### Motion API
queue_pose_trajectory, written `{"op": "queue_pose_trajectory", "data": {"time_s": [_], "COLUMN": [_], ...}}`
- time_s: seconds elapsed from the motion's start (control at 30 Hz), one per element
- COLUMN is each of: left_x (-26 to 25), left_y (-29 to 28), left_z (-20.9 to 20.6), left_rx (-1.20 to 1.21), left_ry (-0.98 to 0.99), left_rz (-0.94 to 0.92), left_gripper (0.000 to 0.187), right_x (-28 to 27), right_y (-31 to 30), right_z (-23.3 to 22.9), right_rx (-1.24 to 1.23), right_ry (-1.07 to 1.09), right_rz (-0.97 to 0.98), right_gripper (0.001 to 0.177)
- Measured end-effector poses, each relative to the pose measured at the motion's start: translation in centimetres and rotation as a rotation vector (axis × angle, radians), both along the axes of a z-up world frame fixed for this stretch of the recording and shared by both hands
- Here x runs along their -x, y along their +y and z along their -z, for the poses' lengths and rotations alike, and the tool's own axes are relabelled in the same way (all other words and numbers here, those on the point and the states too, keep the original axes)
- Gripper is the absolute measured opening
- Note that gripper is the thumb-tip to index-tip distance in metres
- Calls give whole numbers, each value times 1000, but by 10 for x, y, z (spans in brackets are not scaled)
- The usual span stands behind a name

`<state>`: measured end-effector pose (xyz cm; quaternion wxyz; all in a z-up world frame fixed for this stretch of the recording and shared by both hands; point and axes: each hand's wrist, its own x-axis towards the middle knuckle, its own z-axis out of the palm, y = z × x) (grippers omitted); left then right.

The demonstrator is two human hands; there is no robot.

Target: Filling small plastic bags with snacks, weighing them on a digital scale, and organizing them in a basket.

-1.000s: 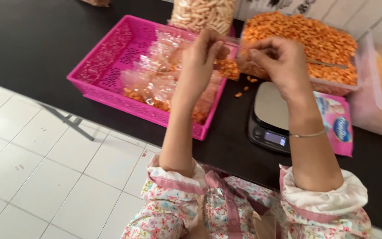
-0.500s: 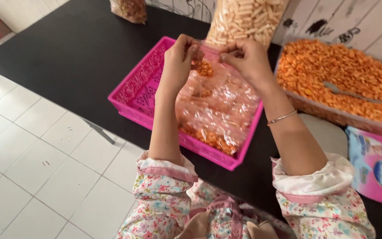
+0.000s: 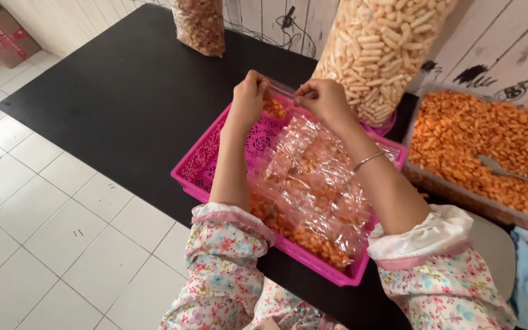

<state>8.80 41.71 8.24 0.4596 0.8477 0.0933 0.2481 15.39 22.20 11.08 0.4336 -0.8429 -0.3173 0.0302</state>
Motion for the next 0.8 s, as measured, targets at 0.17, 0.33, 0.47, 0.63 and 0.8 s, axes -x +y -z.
{"op": "queue_pose_trajectory", "data": {"time_s": [0.17,0.33,0.47,0.63,0.8], "left_x": [-19,-24,-24,-24,-25], "left_y": [13,14,9,-5,-16], "left_z": [27,46,53,51,50], "left_rx": [-27,16,23,41,45], "left_ry": [75,120,145,169,183], "left_rz": [-20,-21,-27,0,43], "left_gripper": [13,16,14,15,18], "right_x": [-41,-58,-61,-63,-71], "right_y": [23,32,35,27,20], "right_z": [41,65,75,71,78], "right_rx": [164,267,453,585,676], "right_ry": [-82,-225,-339,-318,-340], "right_rz": [37,7,-4,53,98], "right_gripper": [17,16,24,13,13]}}
